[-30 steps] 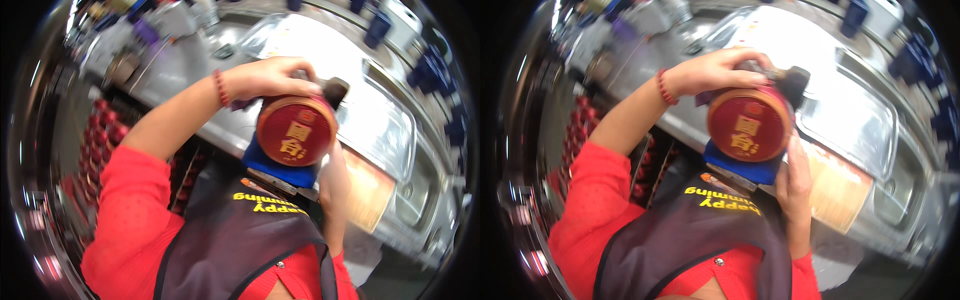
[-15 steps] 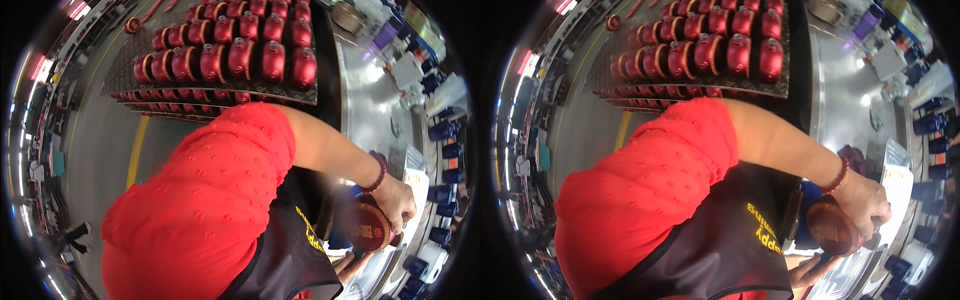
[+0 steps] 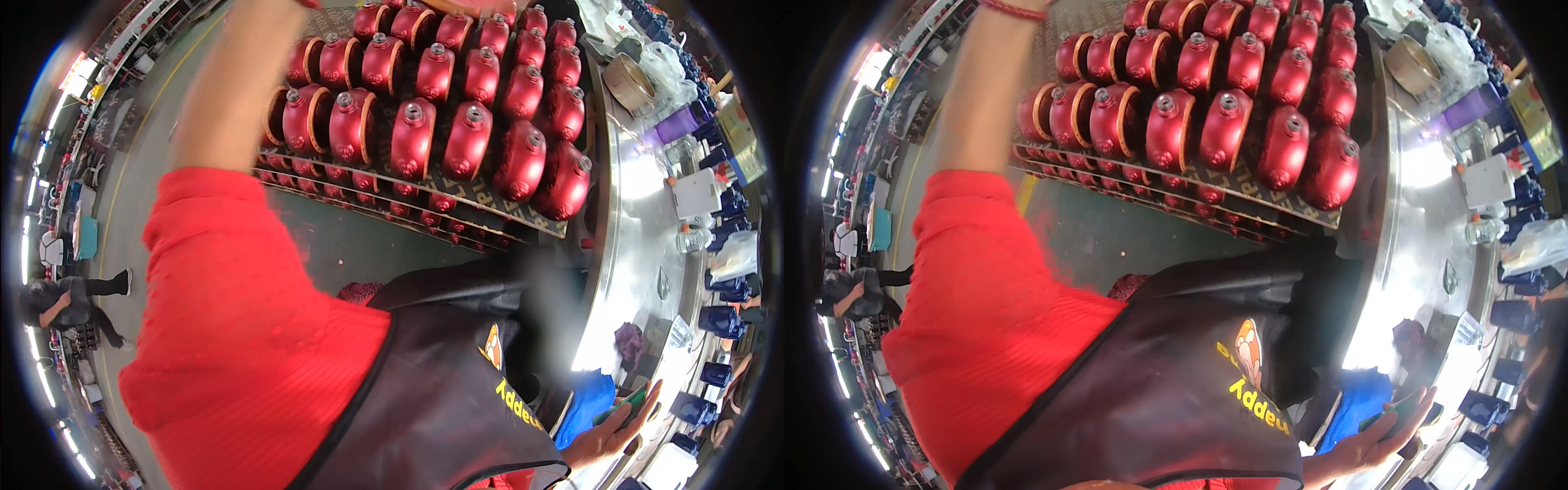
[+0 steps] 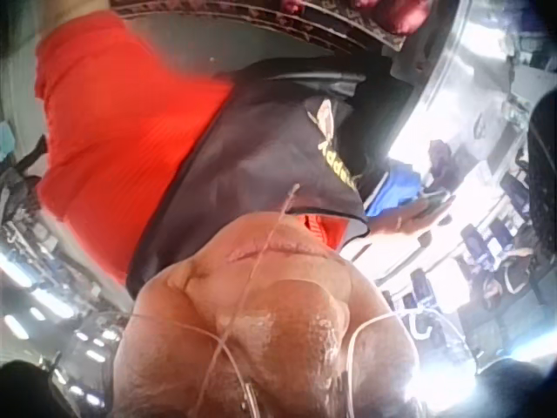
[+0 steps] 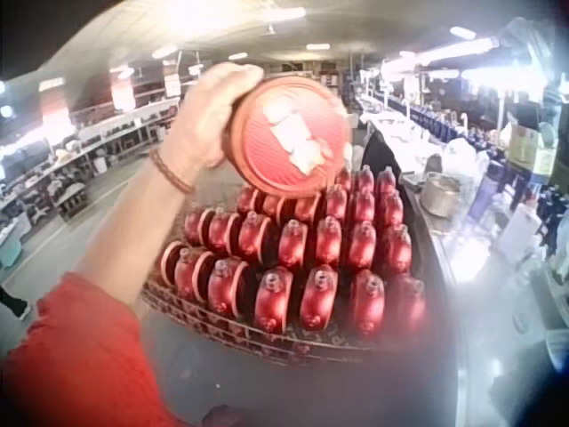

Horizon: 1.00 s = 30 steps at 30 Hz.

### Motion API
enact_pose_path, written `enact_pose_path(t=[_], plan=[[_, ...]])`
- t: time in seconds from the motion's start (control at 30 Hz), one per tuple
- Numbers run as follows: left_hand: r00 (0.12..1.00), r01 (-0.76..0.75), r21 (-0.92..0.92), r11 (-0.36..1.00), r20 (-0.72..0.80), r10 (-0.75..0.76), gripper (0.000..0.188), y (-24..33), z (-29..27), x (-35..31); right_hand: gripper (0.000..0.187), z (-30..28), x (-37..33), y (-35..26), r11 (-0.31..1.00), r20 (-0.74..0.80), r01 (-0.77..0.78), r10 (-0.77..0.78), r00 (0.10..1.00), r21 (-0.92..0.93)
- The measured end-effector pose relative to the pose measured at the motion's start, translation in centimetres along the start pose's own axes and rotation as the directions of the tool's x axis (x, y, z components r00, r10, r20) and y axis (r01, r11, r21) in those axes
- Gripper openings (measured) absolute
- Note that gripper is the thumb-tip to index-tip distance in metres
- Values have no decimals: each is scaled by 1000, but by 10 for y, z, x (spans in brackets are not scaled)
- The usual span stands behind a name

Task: The person wipes the surface of a red cylindrical container with a white cloth and then a green sponge, rotating it to clean different sides. They place the container on a rack with other similar containers, then handle a white paper sheet and a plastic bag, and write on a small white card with a pen.

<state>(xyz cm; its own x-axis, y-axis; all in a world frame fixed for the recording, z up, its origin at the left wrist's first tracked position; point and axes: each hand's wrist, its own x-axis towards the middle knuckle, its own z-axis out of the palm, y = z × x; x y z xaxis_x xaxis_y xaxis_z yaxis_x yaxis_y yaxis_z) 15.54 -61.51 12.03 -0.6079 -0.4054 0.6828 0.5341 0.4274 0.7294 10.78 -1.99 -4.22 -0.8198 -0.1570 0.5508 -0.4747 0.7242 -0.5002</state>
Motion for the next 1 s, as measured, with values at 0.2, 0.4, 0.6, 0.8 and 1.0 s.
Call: enact_pose_path(t=[0.2, 0.4, 0.6, 0.8, 1.0], plan=[[892, 266, 911, 316, -357, 278, 40, -128, -209, 54, 44, 31, 27, -12, 995, 90, -64, 71, 993, -73], [847, 501, 824, 264, -529, 43, 42, -306, -293, 36, 42, 43, 44, -16, 983, 91, -69, 85, 992, -170], [781, 536, 837, -107, -540, -314, 65, -378, -314, 14, 42, 46, 54, -3, 967, 62, -199, 211, 976, -158], [800, 327, 923, -202, -384, -461, 74, -419, -372, 9, 43, 54, 73, 20, 956, 32, -286, 285, 958, 67], [732, 459, 866, -199, -496, -467, 64, -412, -367, 23, 26, 47, 88, 62, 908, 77, -388, 403, 912, -156]])
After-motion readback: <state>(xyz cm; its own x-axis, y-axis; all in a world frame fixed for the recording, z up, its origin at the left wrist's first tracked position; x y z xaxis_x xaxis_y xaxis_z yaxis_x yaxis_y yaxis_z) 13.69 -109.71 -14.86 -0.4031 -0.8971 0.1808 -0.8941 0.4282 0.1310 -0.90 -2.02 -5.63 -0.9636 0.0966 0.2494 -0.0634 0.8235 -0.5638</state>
